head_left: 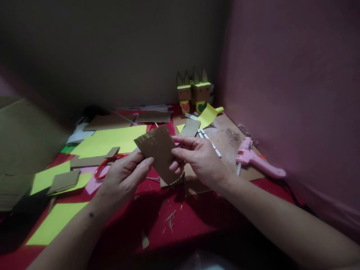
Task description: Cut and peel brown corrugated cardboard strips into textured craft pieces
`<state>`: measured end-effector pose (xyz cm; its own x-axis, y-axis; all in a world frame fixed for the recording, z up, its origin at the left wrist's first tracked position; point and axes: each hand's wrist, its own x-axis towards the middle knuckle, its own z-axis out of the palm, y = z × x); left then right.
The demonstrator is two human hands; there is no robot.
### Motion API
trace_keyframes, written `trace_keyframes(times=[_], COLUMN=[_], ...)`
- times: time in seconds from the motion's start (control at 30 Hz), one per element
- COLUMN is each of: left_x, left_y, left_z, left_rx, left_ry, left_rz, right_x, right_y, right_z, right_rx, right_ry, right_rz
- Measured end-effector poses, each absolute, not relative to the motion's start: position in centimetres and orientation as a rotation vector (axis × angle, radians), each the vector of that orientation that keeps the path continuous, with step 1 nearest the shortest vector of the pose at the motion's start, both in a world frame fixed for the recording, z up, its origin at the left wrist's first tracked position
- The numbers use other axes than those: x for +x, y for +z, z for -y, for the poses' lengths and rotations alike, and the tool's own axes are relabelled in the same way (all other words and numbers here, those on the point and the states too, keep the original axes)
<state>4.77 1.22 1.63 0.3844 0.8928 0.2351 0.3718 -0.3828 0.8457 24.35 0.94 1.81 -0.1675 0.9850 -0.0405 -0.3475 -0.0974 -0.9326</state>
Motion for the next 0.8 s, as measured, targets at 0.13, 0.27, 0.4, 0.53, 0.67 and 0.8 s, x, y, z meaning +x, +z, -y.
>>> trace_keyframes(times=[0.13,0.27,0.4,0.53,0.67,0.8], left_x=[4.64,4.57,4.5,4.47,4.81,5.2], left_y=[1.68,1.71,1.61,1.44,1.46,1.72], left_z=[-1.02,-0.94,-1.02,-1.08,-1.19,-1.26], left_rx=[1.879,1.848,1.843,1.883,1.958,2.005], left_ry=[0.904,0.881,0.875,0.914,0.987,1.051], left_rz=[-1.125,-1.159,-1.167,-1.137,-1.077,-1.038], right_x=[24.46,24.5,24.48,24.48,24.42,24.28], right_y=[1.78,1.67,1.56,1.35,1.16,1.2], right_z=[-0.94,-0.96,-1.0,-1.09,-1.16,-1.21], right_rx=[-0.897,-0.885,-0.876,-0.852,-0.848,-0.85], right_ry=[1.515,1.52,1.515,1.511,1.504,1.489], right_rz=[1.032,1.035,1.028,1.043,1.033,1.015])
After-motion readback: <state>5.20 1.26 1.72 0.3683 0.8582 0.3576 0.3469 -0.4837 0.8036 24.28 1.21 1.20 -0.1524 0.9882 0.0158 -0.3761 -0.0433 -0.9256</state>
